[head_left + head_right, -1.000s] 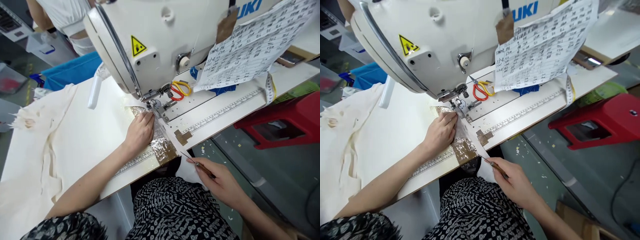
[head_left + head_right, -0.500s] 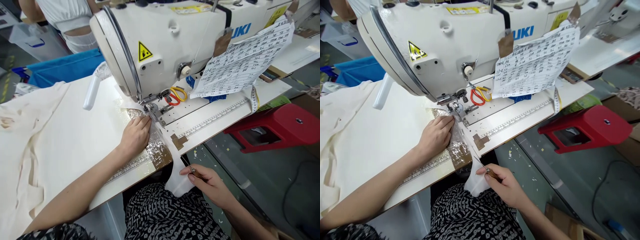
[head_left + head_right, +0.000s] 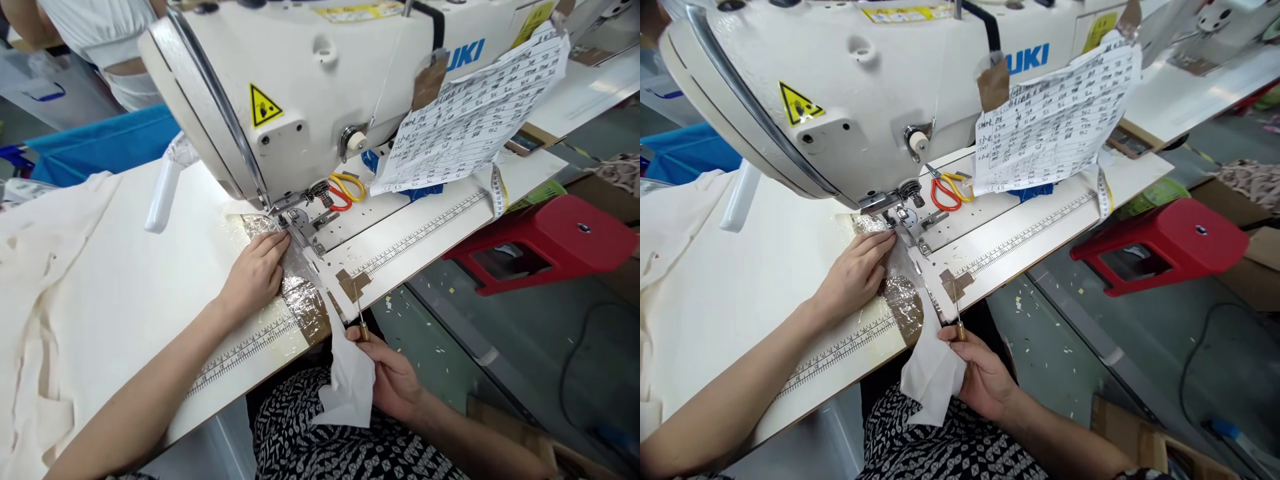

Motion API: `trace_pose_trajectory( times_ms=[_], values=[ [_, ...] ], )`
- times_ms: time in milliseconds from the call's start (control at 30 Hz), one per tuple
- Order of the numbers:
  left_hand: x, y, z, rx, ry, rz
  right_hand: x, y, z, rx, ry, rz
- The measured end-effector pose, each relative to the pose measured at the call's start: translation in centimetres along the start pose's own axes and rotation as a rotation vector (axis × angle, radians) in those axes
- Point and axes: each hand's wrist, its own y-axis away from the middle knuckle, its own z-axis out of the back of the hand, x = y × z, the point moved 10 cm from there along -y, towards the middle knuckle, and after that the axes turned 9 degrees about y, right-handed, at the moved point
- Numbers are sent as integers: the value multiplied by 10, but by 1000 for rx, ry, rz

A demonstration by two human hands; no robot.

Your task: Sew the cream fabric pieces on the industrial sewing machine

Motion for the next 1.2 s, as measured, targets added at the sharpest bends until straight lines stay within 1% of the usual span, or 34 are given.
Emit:
trace_pose_trajectory(
  times_ms=[100,167,233,300,367,467,567,667,733,833,1000,1067,1200],
  values=[
    [-4,0,-1,-6,-42,-9,17,3,14,-90,138,85],
    [-6,-1,-1,-22,-90,7,38,7,20,-142,327,217],
    [-7,-4,-1,-32,-126,27,57,10,19,-176,514,331],
    [-8,-8,-1,-44,-150,26,70,11,12,-188,672,416],
    [-7,-11,2,-63,-166,20,80,12,3,-195,777,490],
    [-4,-12,4,-83,-156,3,90,13,-13,-197,870,576],
    [-4,-10,7,-110,-81,-42,96,15,-24,-188,920,620],
    [-8,-8,11,-143,-11,-103,100,15,-27,-194,933,625],
    [-9,-8,11,-143,-11,-119,101,12,-27,-192,920,599],
    [-5,-10,9,-125,-45,-99,98,2,-28,-168,849,534],
    [3,-9,9,-111,-90,-15,89,-18,-30,-124,619,412],
    [4,-8,10,-103,-44,0,86,-21,-31,-127,580,381],
    [2,-7,10,-83,72,-36,85,-24,-34,-112,559,359]
  ],
)
